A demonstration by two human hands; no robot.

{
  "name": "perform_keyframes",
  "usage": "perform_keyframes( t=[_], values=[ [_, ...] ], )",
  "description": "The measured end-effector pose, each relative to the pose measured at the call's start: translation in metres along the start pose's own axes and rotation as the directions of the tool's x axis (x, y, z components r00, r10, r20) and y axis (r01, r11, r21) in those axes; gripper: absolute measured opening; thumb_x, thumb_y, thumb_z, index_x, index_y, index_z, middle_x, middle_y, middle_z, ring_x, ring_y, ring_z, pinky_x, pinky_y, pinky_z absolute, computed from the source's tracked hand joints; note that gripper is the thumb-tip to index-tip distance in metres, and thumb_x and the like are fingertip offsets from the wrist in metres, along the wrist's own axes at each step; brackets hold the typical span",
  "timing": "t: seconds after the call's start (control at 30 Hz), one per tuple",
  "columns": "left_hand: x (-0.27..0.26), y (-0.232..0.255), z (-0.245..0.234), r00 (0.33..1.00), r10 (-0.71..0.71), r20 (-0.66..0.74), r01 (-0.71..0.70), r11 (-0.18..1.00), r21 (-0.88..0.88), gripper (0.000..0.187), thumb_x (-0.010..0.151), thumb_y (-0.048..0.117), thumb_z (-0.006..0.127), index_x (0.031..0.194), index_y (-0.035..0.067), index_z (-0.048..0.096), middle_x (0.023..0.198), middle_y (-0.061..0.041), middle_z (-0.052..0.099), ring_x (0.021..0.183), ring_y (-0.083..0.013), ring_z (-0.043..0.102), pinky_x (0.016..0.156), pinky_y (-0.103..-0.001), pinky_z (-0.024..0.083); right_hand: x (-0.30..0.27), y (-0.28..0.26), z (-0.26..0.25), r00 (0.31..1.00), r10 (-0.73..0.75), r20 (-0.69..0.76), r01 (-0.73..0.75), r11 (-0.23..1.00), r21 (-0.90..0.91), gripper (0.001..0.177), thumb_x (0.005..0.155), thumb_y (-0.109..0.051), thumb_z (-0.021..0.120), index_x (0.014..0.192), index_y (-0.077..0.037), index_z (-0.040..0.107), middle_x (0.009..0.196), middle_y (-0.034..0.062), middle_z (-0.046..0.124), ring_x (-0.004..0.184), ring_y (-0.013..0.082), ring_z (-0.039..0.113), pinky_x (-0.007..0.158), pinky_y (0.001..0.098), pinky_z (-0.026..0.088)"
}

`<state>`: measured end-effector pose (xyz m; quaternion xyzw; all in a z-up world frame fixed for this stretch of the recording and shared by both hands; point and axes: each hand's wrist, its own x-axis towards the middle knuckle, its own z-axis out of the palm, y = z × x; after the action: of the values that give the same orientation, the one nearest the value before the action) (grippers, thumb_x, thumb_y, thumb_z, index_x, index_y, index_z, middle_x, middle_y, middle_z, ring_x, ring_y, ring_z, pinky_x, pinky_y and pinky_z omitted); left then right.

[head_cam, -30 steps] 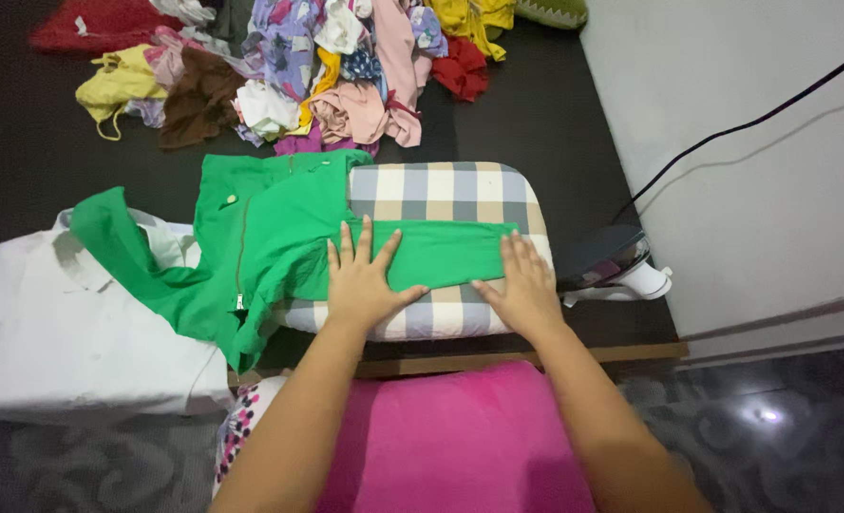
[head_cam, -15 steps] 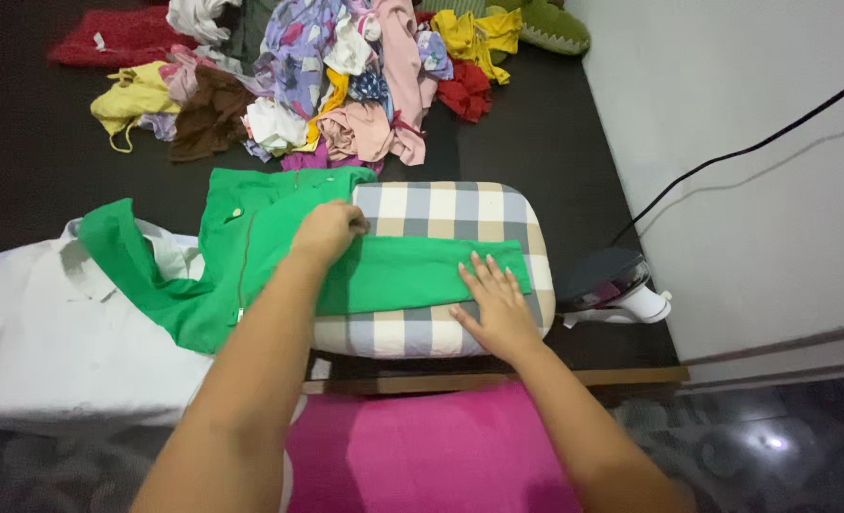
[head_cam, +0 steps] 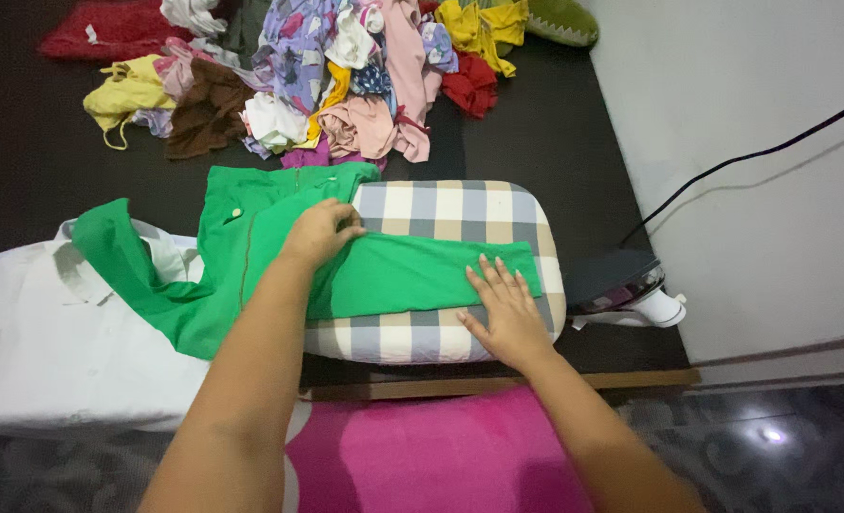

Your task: The person irons a green long-sleeved shirt on a small ironing board. They smooth the fabric with their hands, use a steam iron to press the sleeves and body, and flip the garment to treat different sections. A white shirt and a pile of other clothes are visible nearby.

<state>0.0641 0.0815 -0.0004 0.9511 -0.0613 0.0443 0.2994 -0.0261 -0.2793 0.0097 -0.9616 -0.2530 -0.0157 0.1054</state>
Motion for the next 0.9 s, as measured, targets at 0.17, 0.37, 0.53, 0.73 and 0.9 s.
perform_keyframes(
  t=[0.17, 0.37, 0.53, 0.73, 0.9],
  values=[
    [0.007, 0.019, 0.015, 0.996, -0.052, -0.066, 0.068, 0.964, 0.258, 0.020, 0.090, 0.032, 0.070, 0.102, 0.017, 0.075, 0.106, -0.011, 0.066, 0.102, -0.0341, 0.063, 0.086, -0.047, 0.053, 0.000, -0.001, 0.001, 1.000, 0.011, 0.008, -0.011, 1.000, -0.014, 0.073, 0.097, -0.061, 0.045, 0.157, -0.020, 0.035, 0.168, 0.0088, 0.022, 0.155, 0.0272, 0.015, 0.125, 0.0484, 0.010],
    [-0.020, 0.047, 0.045, 0.955, 0.181, -0.233, -0.028, 0.842, 0.539, 0.023, 0.094, 0.019, 0.060, 0.115, 0.012, 0.067, 0.114, -0.012, 0.062, 0.105, -0.0323, 0.061, 0.086, -0.048, 0.053, -0.001, -0.001, -0.001, 1.000, -0.012, -0.017, 0.012, 1.000, 0.000, 0.073, 0.098, -0.058, 0.048, 0.158, -0.018, 0.034, 0.169, 0.0097, 0.022, 0.156, 0.0281, 0.016, 0.125, 0.0476, 0.010],
    [-0.048, 0.042, 0.050, 0.973, 0.165, -0.161, -0.107, 0.941, 0.322, 0.028, 0.099, 0.014, 0.057, 0.124, 0.004, 0.060, 0.131, -0.015, 0.060, 0.119, -0.0341, 0.058, 0.102, -0.044, 0.050, 0.004, -0.012, -0.015, 0.997, 0.057, 0.059, -0.059, 0.998, 0.038, 0.071, 0.094, -0.053, 0.052, 0.154, -0.018, 0.037, 0.167, 0.0095, 0.023, 0.154, 0.0284, 0.015, 0.123, 0.0481, 0.009],
    [-0.085, 0.051, 0.042, 0.944, 0.289, -0.158, -0.235, 0.927, 0.292, 0.058, 0.091, 0.028, 0.058, 0.144, 0.004, 0.053, 0.152, -0.017, 0.047, 0.141, -0.0349, 0.043, 0.117, -0.052, 0.032, 0.043, -0.069, -0.019, 0.966, 0.242, 0.097, -0.253, 0.958, 0.137, 0.060, 0.094, -0.032, 0.053, 0.149, -0.011, 0.047, 0.161, 0.0138, 0.038, 0.151, 0.0328, 0.031, 0.127, 0.0452, 0.024],
    [-0.077, 0.047, 0.047, 0.964, 0.264, -0.033, -0.217, 0.853, 0.475, 0.070, 0.094, 0.043, 0.048, 0.155, 0.008, 0.043, 0.168, -0.014, 0.028, 0.154, -0.0313, 0.025, 0.122, -0.052, 0.019, 0.080, -0.109, 0.025, 0.960, -0.196, -0.199, 0.247, 0.928, 0.279, 0.063, 0.093, -0.015, 0.053, 0.154, -0.005, 0.044, 0.161, 0.0184, 0.044, 0.151, 0.0368, 0.036, 0.126, 0.0483, 0.025]
  ],
)
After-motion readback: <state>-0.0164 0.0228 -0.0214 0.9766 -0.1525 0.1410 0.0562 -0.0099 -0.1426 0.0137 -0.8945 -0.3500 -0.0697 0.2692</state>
